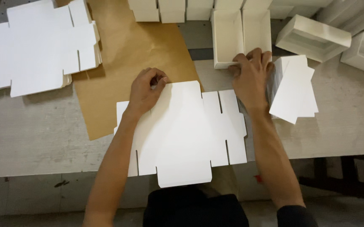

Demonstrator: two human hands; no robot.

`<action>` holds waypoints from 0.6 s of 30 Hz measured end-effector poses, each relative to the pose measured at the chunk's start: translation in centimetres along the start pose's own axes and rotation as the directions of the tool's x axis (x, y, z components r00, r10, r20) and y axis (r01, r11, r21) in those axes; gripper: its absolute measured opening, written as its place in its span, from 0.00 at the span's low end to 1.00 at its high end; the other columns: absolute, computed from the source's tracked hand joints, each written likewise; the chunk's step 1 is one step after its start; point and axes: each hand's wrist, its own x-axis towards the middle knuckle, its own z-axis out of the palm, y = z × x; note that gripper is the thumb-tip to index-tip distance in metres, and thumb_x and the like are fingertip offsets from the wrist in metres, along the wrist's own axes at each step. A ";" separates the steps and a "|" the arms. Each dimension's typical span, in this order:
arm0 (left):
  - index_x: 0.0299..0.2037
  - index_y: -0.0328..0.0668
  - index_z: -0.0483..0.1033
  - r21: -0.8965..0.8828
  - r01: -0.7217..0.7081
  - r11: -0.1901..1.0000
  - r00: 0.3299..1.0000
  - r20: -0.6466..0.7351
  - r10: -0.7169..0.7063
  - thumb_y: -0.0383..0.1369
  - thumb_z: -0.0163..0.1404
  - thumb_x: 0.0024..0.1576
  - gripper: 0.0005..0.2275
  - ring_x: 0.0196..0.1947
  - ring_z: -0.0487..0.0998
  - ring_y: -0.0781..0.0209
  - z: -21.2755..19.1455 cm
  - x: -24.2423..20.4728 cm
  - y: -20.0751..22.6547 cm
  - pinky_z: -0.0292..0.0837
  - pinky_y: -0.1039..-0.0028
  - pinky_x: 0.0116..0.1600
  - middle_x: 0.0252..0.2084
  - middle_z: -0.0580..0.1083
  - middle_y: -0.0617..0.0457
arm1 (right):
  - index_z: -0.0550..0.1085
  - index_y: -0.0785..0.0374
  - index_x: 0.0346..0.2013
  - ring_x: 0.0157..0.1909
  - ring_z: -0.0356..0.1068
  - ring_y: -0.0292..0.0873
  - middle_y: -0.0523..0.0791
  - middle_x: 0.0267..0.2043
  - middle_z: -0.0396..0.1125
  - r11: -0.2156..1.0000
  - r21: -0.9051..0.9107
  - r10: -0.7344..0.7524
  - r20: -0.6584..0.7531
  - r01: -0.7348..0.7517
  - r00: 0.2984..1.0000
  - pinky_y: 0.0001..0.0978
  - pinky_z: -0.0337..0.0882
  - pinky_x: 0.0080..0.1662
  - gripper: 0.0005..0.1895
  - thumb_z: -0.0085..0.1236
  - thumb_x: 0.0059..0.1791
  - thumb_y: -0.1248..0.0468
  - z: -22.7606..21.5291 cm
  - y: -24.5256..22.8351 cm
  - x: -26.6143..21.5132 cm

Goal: The person folds flat white cardboard sheets into rectangular boxes by hand. They crease the pre-cut lines, fold the side flaps upward, and tuck the tabs into slots to secure the structure. The finished boxes are stacked on the right side of the table.

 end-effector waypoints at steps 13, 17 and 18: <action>0.42 0.47 0.78 0.059 -0.014 0.998 1.000 0.020 0.013 0.36 0.56 0.64 0.05 0.43 0.75 0.47 0.2 -1.0 0.5 0.71 0.59 0.51 0.35 0.72 0.49 | 0.74 0.61 0.36 0.48 0.50 0.54 0.47 0.42 0.55 0.996 0.038 -0.079 -0.037 0.080 0.996 0.50 0.53 0.47 0.07 0.63 0.54 0.62 1.1 1.0 -0.7; 0.41 0.47 0.78 0.080 -0.044 0.996 0.999 0.004 0.044 0.35 0.57 0.62 0.04 0.44 0.76 0.44 -0.5 -0.1 1.1 0.72 0.57 0.51 0.35 0.72 0.48 | 0.74 0.60 0.36 0.49 0.50 0.55 0.47 0.43 0.56 0.997 0.029 -0.070 -0.053 0.071 0.996 0.54 0.55 0.47 0.08 0.64 0.52 0.62 1.3 1.1 0.7; 0.41 0.47 0.78 0.079 -0.039 0.996 0.999 0.010 0.038 0.35 0.57 0.62 0.04 0.43 0.76 0.45 -0.4 -0.4 1.2 0.73 0.58 0.51 0.35 0.72 0.48 | 0.74 0.59 0.36 0.49 0.50 0.55 0.47 0.43 0.56 0.997 0.022 -0.070 -0.037 0.071 0.997 0.55 0.55 0.47 0.08 0.66 0.51 0.61 1.4 1.4 0.4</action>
